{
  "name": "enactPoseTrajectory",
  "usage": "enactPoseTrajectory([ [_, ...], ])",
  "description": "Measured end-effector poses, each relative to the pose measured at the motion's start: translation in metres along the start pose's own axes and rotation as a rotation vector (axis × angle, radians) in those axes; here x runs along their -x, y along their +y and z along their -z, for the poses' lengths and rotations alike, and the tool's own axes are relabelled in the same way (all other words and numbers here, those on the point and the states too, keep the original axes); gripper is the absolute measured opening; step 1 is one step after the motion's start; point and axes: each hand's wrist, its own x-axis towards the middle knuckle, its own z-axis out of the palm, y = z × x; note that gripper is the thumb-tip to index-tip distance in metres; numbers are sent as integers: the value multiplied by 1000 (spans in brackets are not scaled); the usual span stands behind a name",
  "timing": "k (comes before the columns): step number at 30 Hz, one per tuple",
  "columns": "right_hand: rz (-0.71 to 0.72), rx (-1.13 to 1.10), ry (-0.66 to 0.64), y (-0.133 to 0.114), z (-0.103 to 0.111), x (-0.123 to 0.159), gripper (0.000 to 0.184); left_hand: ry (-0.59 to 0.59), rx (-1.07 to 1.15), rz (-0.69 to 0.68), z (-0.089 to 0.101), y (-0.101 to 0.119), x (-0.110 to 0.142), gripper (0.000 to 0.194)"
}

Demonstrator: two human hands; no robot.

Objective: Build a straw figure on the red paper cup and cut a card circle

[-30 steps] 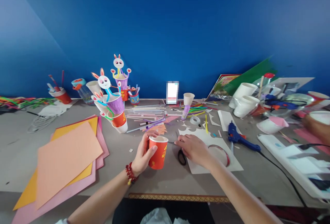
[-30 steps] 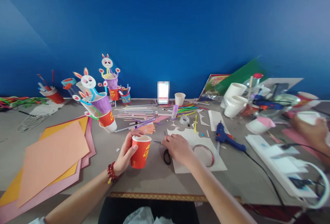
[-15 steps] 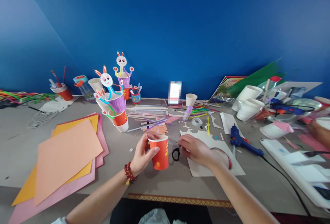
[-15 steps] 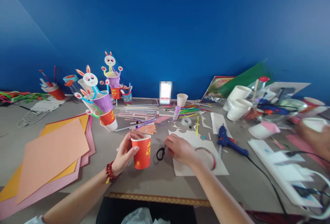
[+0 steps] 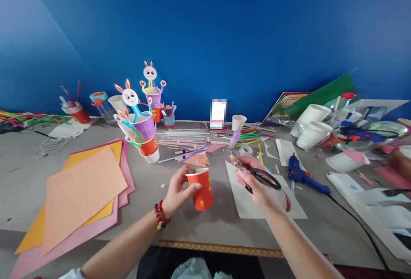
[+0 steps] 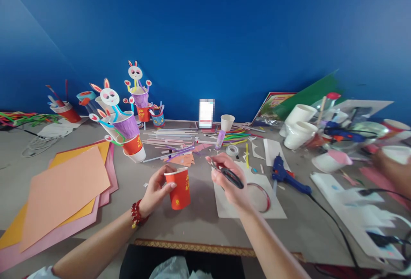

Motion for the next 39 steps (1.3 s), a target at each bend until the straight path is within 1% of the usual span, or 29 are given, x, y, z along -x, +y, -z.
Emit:
enactPoseTrajectory([
  [2,-70,-117,-69,-5,-15,2,14,-10,-41,-4,0,-1,0,30],
  [3,-83,-152,-99,-6,-22,3,13,-16,-66,-12,1,-1,0,30],
  [5,-92,-215,-119,-6,-36,3,12,-37,-114,-31,1,-1,0,31],
  [6,-90,-246,-104,-5,-41,2,13,-50,-130,-37,1,0,1,32],
  [9,-49,-298,2,0,-51,-1,17,-89,-144,-42,1,2,0,34],
  [11,-23,-283,41,5,-52,-2,20,-112,-158,-58,1,4,0,35],
  [12,-22,-267,34,7,-52,-1,21,-126,-169,-66,1,5,-1,35],
  [14,-46,-245,-7,12,-50,1,24,-145,-185,-67,2,5,-1,36],
  [17,-98,-248,-47,18,-50,5,26,-147,-197,-32,4,5,-3,36],
  [21,-152,-264,-3,21,-52,6,23,-149,-229,-2,5,4,-6,31],
  [24,-188,-233,8,20,-52,7,21,-161,-173,30,4,2,-9,30],
  [27,-161,-206,32,21,-49,8,19,-180,-60,61,2,1,-11,32],
  [29,-125,-210,65,21,-47,9,18,-163,1,84,2,0,-10,32],
  [31,-97,-210,68,22,-46,10,17,-144,33,106,2,0,-9,30],
  [34,-112,-201,14,23,-47,12,14,-117,17,123,2,-1,-6,27],
  [36,-134,-183,-16,23,-50,13,16,-104,-10,115,3,-2,-4,26],
  [39,-139,-161,-18,24,-53,15,18,-102,-28,81,4,-3,-3,25],
])
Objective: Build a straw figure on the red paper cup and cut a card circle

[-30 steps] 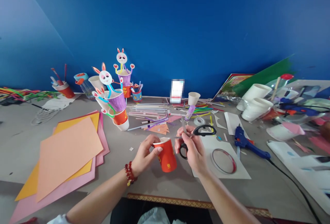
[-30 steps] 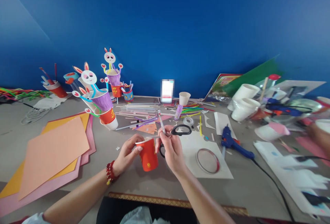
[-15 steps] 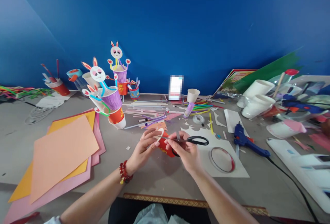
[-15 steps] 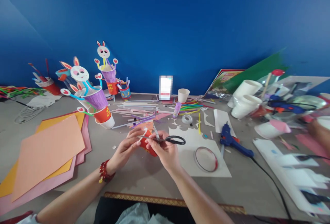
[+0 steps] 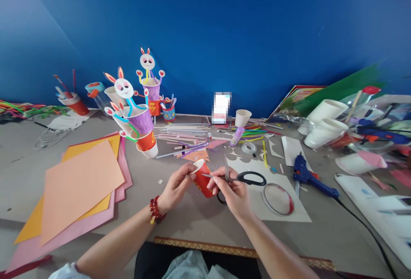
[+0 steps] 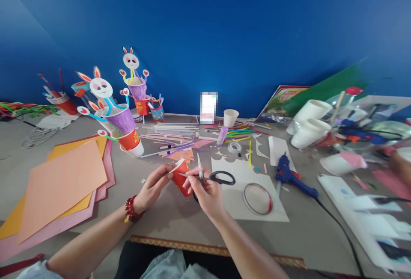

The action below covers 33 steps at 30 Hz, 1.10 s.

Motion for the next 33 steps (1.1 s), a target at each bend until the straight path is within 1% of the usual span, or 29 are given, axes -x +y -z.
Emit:
enactPoseTrajectory([
  [4,-1,-14,2,0,-2,0,16,-6,30,7,0,-1,1,22],
  [8,-11,-8,-10,0,-3,0,16,29,4,-17,0,-3,0,20],
  [11,-4,-10,-17,1,-3,-1,16,36,-23,-29,-1,-2,-1,22],
  [18,3,-3,-23,3,-3,0,15,57,-41,-5,-1,2,-1,25],
  [22,10,-27,-27,2,-5,0,14,70,-47,-21,-2,1,-1,24],
  [27,6,-32,-20,3,-5,0,14,57,-34,-30,-2,-1,-1,19],
  [33,19,-36,-20,3,-4,-1,12,39,-17,-20,-1,-1,-1,20],
])
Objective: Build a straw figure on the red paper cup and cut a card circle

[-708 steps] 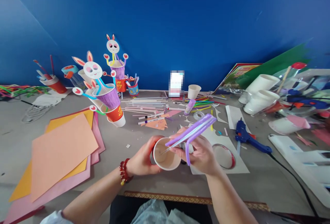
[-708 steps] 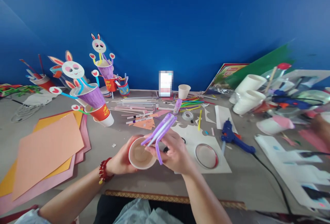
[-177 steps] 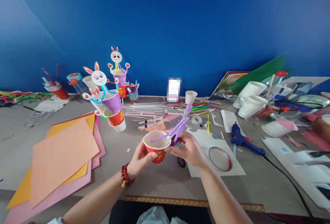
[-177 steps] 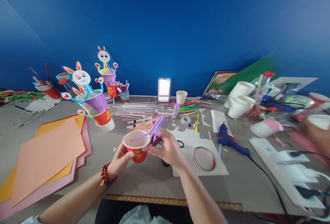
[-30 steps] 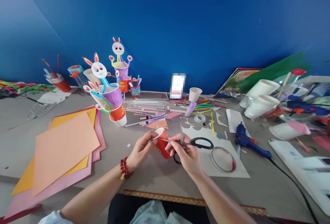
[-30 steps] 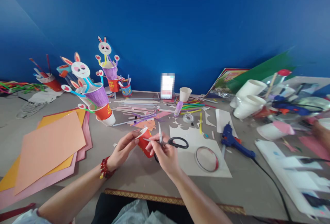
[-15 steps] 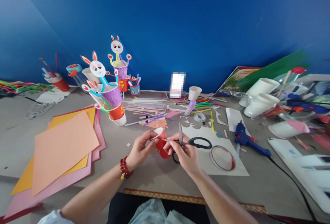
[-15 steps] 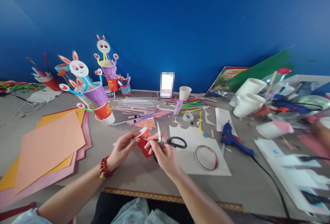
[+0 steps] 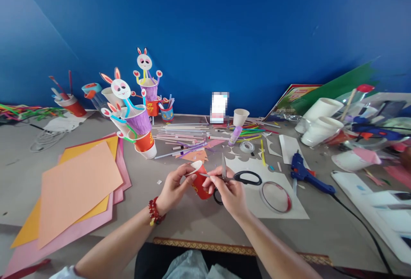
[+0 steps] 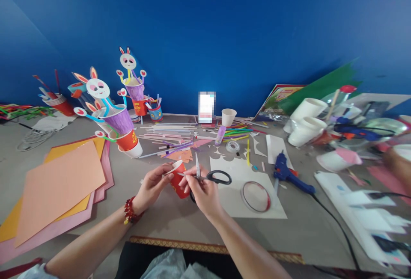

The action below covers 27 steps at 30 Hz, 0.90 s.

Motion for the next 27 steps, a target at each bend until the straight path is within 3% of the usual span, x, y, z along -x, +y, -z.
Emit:
enactPoseTrajectory([
  [11,69,170,-30,9,4,3,10,32,-96,-44,-1,3,0,18],
  [21,303,539,-246,-5,19,-3,17,-2,-197,-72,4,8,-2,14],
  [27,566,742,-478,-19,26,-15,18,-182,-311,8,15,23,-10,21],
])
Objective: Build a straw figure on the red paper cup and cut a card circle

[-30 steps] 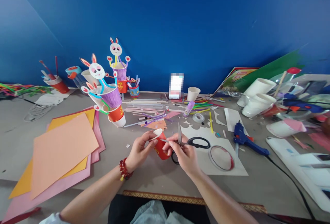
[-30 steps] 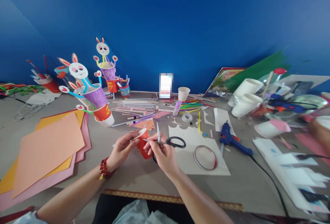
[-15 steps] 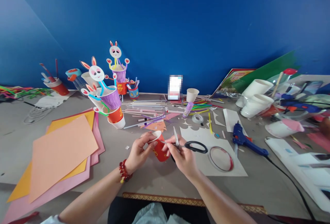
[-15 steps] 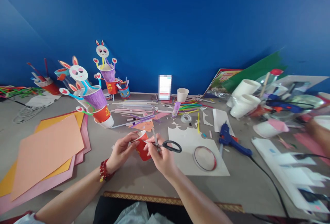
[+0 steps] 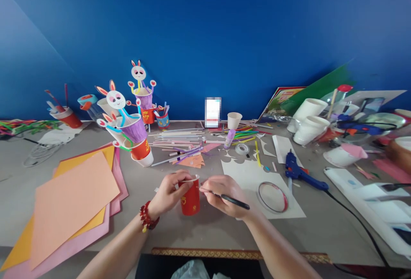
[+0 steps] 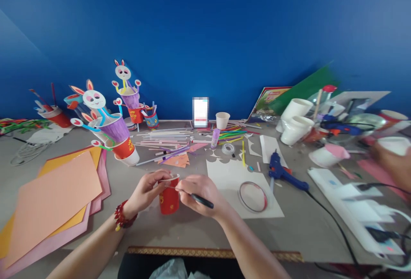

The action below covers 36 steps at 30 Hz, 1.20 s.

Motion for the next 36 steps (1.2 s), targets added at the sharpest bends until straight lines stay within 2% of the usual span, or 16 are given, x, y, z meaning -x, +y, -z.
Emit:
enactPoseTrajectory([
  [3,72,49,-12,2,-1,-1,19,-25,-56,-10,3,5,-1,21],
  [5,26,10,50,2,-7,1,18,8,-57,-46,1,6,-1,19],
  [8,-185,-225,215,1,-22,7,14,128,-95,-179,-4,6,1,14],
  [12,-473,-674,452,-6,-43,5,11,277,-330,-391,-9,8,3,17],
  [15,-607,-889,579,-16,-50,-3,6,305,-536,-451,-10,13,7,23],
  [18,-691,-977,641,-23,-49,-6,7,325,-677,-450,-9,20,10,27],
  [21,-623,-923,557,-22,-42,-2,13,338,-664,-431,-8,27,10,22],
  [24,-446,-684,365,-14,-25,4,19,301,-566,-358,-3,35,4,13],
  [27,-207,-395,216,-3,-6,7,18,197,-499,-197,6,45,-8,16],
  [29,-82,-285,182,2,2,7,19,99,-466,-87,11,51,-17,23],
  [30,-67,-261,186,3,2,7,20,57,-444,-49,12,52,-22,26],
  [32,-141,-301,251,5,-1,7,22,48,-440,-40,10,54,-29,26],
  [34,-285,-477,392,5,-9,5,22,146,-519,-149,3,55,-32,22],
  [36,-420,-723,554,4,-17,1,20,257,-663,-322,-6,55,-32,19],
])
